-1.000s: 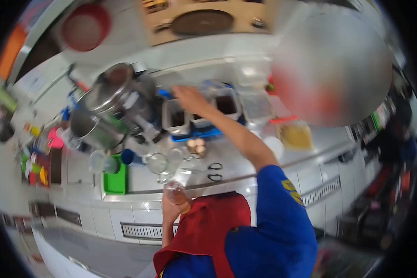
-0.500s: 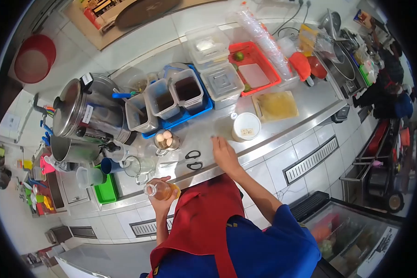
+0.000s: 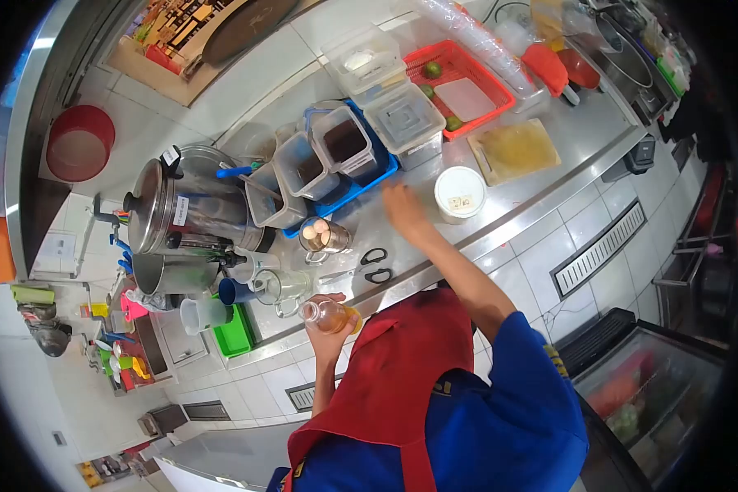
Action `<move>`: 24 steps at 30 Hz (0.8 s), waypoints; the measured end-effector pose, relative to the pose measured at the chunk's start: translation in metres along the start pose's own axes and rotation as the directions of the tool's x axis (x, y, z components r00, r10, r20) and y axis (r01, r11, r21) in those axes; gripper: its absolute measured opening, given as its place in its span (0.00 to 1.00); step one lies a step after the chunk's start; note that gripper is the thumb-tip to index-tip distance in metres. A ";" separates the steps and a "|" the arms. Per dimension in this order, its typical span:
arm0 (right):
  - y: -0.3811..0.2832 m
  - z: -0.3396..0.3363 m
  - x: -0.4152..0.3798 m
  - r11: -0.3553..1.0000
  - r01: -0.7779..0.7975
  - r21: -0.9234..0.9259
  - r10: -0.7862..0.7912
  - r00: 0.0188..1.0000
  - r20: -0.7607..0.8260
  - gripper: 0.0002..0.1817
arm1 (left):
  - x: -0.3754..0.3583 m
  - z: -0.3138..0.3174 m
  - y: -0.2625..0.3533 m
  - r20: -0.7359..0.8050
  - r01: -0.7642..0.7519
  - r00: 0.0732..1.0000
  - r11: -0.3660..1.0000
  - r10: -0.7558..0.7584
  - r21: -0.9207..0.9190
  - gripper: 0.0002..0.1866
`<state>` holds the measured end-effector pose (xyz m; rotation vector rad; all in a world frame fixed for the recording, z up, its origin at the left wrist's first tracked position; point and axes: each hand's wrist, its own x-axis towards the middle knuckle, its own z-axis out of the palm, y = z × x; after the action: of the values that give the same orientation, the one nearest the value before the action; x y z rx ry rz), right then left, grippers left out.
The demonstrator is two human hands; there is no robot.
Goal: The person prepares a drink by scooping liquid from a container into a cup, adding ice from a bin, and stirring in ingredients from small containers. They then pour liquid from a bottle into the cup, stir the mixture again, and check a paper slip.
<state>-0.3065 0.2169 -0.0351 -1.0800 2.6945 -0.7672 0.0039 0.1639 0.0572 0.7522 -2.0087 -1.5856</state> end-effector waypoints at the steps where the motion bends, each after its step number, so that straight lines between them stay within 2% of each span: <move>1: -0.035 -0.059 -0.024 0.868 0.144 0.475 -0.141 0.989 -0.043 0.14 | 0.003 0.002 -0.008 -0.011 0.003 1.000 1.000 -0.003 -0.001 0.31; 3: -0.082 -0.140 -0.059 0.640 0.173 0.749 -0.365 0.926 0.097 0.17 | 0.010 0.005 -0.016 0.059 -0.049 0.997 0.993 0.043 0.106 0.29; 4: -0.089 -0.154 -0.074 0.617 0.252 0.746 -0.455 0.887 0.077 0.18 | 0.012 0.015 -0.015 0.035 0.016 0.999 1.000 -0.016 -0.003 0.30; 5: -0.091 -0.161 -0.085 0.585 0.327 0.742 -0.539 0.841 0.055 0.18 | 0.019 0.023 -0.003 0.016 0.012 1.000 1.000 -0.012 0.001 0.30; 6: -0.090 -0.164 -0.090 0.579 0.334 0.744 -0.550 0.834 0.053 0.18 | 0.026 0.033 0.013 0.027 -0.010 1.000 0.996 0.008 0.087 0.31; 7: -0.087 -0.166 -0.096 0.565 0.457 0.687 -0.604 0.797 -0.034 0.19 | 0.031 0.040 0.021 0.046 -0.031 0.999 0.985 0.024 0.168 0.32; 8: -0.082 -0.170 -0.099 0.545 0.571 0.613 -0.653 0.748 -0.116 0.19 | 0.036 0.043 0.013 0.096 0.023 0.994 0.980 -0.043 0.198 0.35; 9: -0.075 -0.175 -0.099 0.550 0.575 0.606 -0.655 0.747 -0.114 0.19 | 0.040 0.049 0.015 0.097 0.018 0.995 0.982 -0.037 0.190 0.35; 12: -0.055 -0.197 -0.093 0.585 0.651 0.483 -0.718 0.693 -0.063 0.22 | 0.054 0.072 0.029 0.249 -0.047 0.969 0.980 -0.003 0.196 0.34; 14: -0.049 -0.216 -0.091 0.551 0.772 0.317 -0.819 0.574 0.027 0.23 | 0.061 0.081 0.021 0.297 -0.075 0.955 0.984 0.023 0.164 0.34; 15: -0.046 -0.219 -0.091 0.554 0.776 0.302 -0.820 0.571 0.035 0.23 | 0.065 0.086 0.022 0.344 -0.098 0.938 0.985 0.042 0.145 0.34; 17: -0.038 -0.222 -0.090 0.583 0.805 0.105 -0.812 0.582 0.046 0.23 | 0.073 0.097 0.024 0.366 -0.137 0.926 0.985 0.089 0.107 0.33; 19: -0.031 -0.231 -0.086 0.570 0.822 0.012 -0.819 0.567 0.086 0.21 | 0.084 0.104 0.028 0.433 -0.118 0.898 0.991 0.080 0.062 0.33; 20: -0.028 -0.235 -0.081 0.548 0.835 -0.059 -0.826 0.551 0.120 0.20 | 0.092 0.109 0.025 0.441 -0.209 0.879 0.978 0.182 0.012 0.33; 21: -0.024 -0.235 -0.076 0.543 0.836 -0.074 -0.826 0.548 0.127 0.20 | 0.098 0.113 0.026 0.438 -0.219 0.877 0.976 0.197 -0.002 0.33; 23: -0.016 -0.225 -0.066 0.508 0.812 -0.287 -0.823 0.556 0.118 0.16 | 0.110 0.120 0.031 0.457 -0.100 0.887 0.994 0.068 0.047 0.36; 24: -0.012 -0.220 -0.058 0.508 0.808 -0.298 -0.819 0.561 0.123 0.16 | 0.115 0.124 0.036 0.444 -0.088 0.894 0.994 0.051 0.064 0.35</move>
<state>-0.3238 0.3383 0.1570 -2.5365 2.2414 -0.3935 -0.1681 0.1822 0.0681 0.3575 -2.4008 -1.7602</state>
